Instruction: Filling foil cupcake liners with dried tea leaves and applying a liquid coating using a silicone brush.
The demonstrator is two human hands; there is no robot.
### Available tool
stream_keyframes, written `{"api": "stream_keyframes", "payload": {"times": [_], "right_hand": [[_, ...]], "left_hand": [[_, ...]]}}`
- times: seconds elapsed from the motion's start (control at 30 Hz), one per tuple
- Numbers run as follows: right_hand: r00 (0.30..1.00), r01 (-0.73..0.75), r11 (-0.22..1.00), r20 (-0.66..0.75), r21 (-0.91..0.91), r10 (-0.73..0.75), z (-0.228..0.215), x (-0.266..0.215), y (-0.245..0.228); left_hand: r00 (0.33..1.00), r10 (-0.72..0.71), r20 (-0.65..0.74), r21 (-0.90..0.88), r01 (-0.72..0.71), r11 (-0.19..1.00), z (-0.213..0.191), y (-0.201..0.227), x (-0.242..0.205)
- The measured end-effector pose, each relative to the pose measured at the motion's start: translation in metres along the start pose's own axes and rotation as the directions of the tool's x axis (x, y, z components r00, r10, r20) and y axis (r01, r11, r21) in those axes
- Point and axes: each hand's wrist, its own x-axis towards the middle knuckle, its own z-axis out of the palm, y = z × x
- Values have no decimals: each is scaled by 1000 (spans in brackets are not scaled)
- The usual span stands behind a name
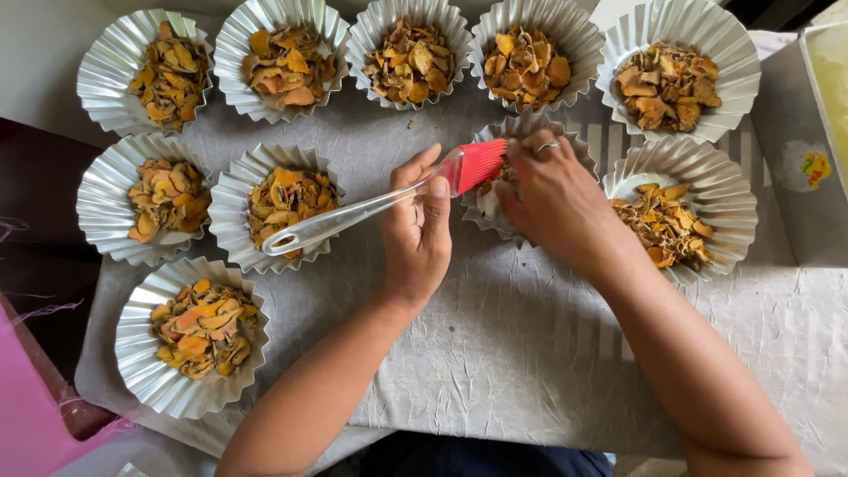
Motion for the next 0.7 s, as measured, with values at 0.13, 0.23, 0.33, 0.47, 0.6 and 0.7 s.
{"api": "stream_keyframes", "payload": {"times": [0.13,0.23,0.33,0.47,0.6,0.7], "right_hand": [[997,1,1000,79,12,-2,2,-1,-6],[997,19,998,72,62,-24,-10,-1,-11],[994,66,994,85,86,-73,-14,0,-13],[992,109,986,50,123,-116,0,5,-5],[992,126,987,-15,104,-125,9,7,-1],[990,133,988,-53,80,-129,17,8,2]], "left_hand": [[999,-18,-45,13,19,1000,1,1,1],[996,-38,-78,4,39,999,5,7,0],[995,-48,-91,10,49,999,3,4,-1],[991,-89,-100,-47,84,995,3,3,0],[987,-111,-113,-66,104,992,1,-7,-1],[987,-113,-117,-68,106,992,0,-13,-2]]}}
